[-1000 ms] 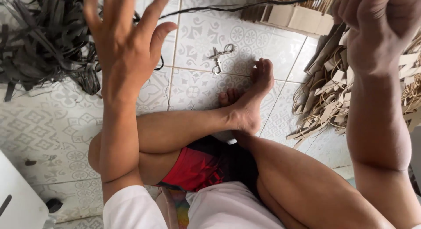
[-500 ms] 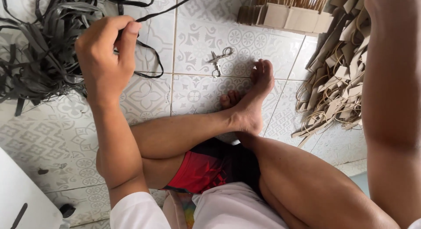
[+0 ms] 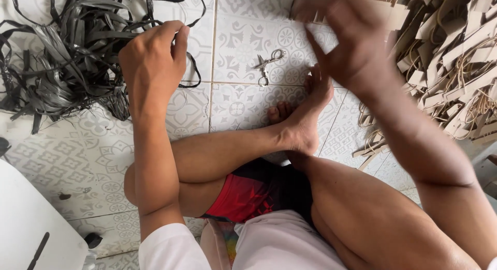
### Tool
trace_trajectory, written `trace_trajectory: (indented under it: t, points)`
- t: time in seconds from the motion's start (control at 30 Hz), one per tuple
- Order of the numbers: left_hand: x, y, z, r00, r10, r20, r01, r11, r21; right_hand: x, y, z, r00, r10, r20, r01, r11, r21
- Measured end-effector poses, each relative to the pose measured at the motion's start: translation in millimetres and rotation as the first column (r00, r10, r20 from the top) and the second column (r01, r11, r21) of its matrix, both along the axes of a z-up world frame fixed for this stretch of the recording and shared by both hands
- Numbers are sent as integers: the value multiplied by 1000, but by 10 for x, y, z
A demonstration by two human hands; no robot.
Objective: Assembling paper bag handles by attaching string loops to paper strips and bundling them together while sitting on the floor.
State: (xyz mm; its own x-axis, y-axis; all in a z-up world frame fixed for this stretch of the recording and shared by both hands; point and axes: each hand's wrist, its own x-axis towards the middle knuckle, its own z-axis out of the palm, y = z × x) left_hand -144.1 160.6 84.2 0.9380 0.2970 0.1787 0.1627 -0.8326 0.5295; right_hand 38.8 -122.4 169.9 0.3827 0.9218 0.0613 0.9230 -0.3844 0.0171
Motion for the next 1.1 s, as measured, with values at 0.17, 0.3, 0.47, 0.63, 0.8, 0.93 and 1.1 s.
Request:
trace_trajectory:
  t: [0.17,0.3,0.47,0.63,0.8,0.93,1.1]
  points:
    - [-28,-90,-110,995,-69,-67,68,997,-19,-697,-293,-817,900,-138,-413,63,980,-188]
    - [-43,-188,-260,960,-188,-206,162,978,-134,-785,-421,-1019,896,-230,-380,142,959,-244]
    - [42,-252,-200,945,-232,-231,164,946,-281,-817,-372,-994,928,-149,-342,95,981,-168]
    - [50,-287,-202,759,-409,-506,144,865,-481,-871,-352,-966,863,-285,-418,167,940,-298]
    - [70,-326,-109,742,-495,-452,183,798,-575,-839,-351,-969,880,-266,-393,158,945,-286]
    - [73,-322,-17,835,-509,-211,314,754,-577,-843,-330,-1026,942,-107,-318,64,987,-144]
    - [85,-328,-69,853,-502,-143,347,750,-563,-837,-288,-1006,948,-44,-315,2,991,-134]
